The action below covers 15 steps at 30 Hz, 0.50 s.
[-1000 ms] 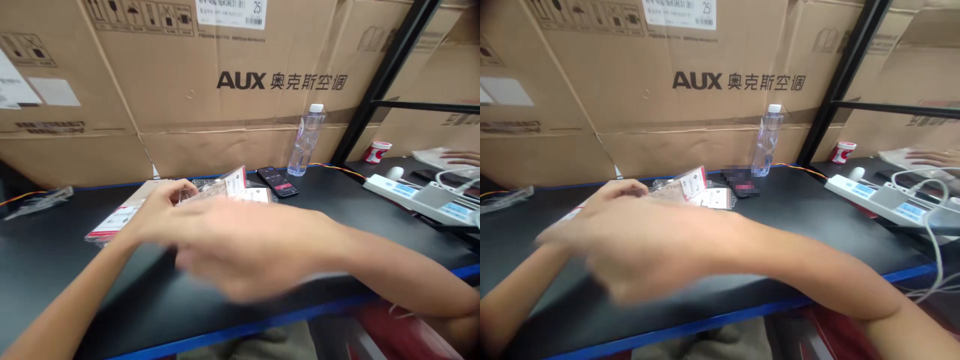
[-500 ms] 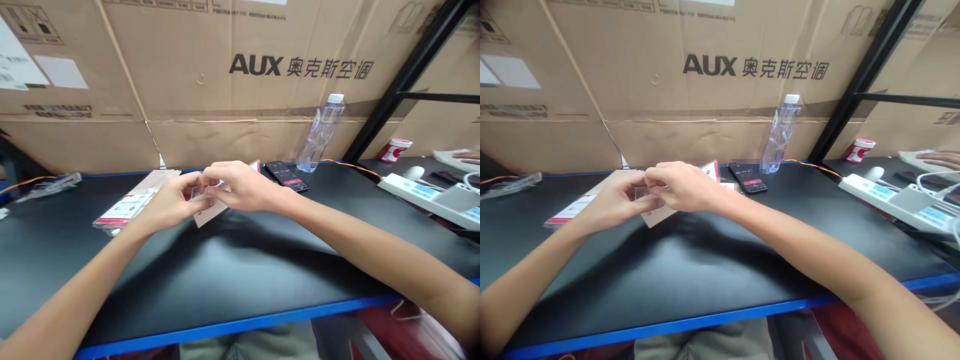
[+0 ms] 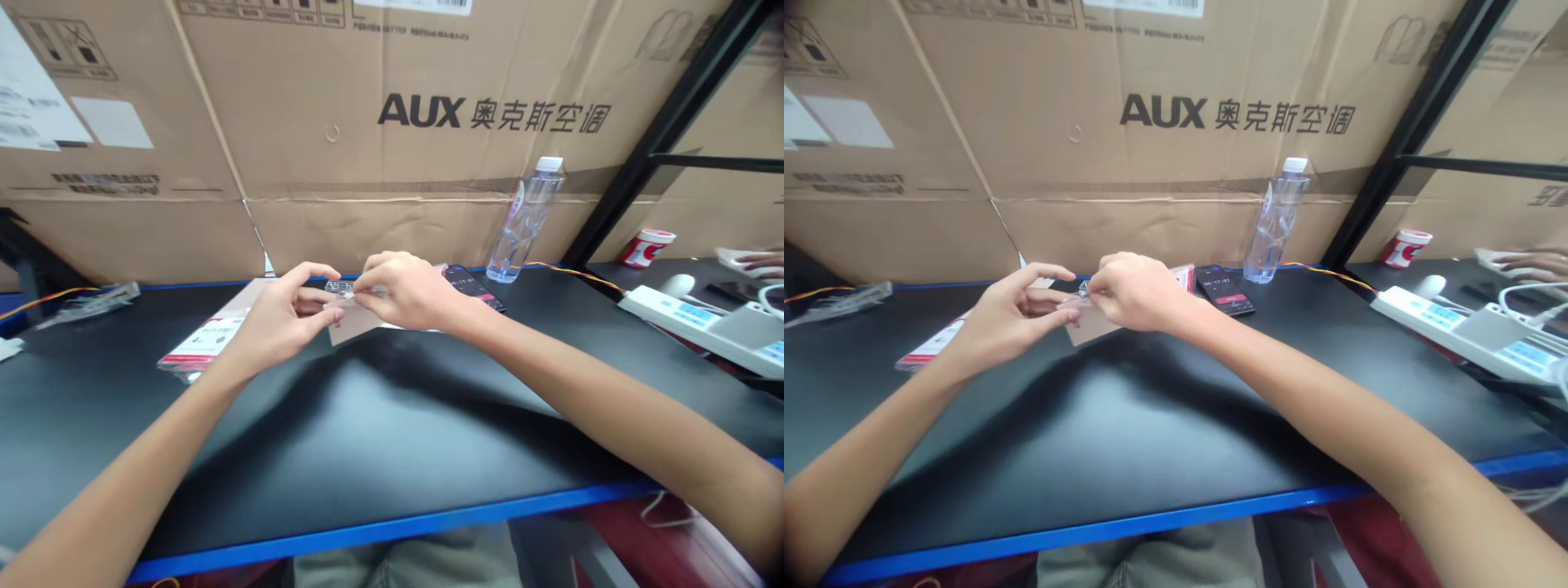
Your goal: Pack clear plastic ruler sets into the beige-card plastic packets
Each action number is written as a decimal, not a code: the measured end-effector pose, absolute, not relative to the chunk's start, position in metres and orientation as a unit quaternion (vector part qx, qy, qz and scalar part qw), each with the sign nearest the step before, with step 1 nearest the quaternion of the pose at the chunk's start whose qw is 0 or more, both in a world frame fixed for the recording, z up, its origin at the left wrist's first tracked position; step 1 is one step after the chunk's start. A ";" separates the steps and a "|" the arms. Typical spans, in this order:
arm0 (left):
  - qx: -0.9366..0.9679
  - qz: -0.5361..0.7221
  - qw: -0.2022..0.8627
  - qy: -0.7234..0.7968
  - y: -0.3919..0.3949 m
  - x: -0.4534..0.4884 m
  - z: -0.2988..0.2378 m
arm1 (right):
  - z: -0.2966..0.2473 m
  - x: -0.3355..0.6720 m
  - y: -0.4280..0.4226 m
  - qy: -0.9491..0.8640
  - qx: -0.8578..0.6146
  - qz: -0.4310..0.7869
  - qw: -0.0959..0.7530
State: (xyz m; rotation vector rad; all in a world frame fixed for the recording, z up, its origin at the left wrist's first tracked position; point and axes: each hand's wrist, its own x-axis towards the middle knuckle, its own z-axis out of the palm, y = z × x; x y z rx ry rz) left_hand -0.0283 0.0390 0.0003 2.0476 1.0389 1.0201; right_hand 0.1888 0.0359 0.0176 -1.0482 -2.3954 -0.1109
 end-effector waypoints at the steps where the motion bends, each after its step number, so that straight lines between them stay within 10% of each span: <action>1: 0.775 0.387 0.308 0.393 0.040 -0.028 -0.001 | 0.017 0.189 0.035 -0.890 -0.382 -0.046 0.247; 15: 0.824 0.356 0.241 0.370 0.044 -0.032 -0.005 | 0.010 0.194 0.044 -0.912 -0.300 -0.056 0.273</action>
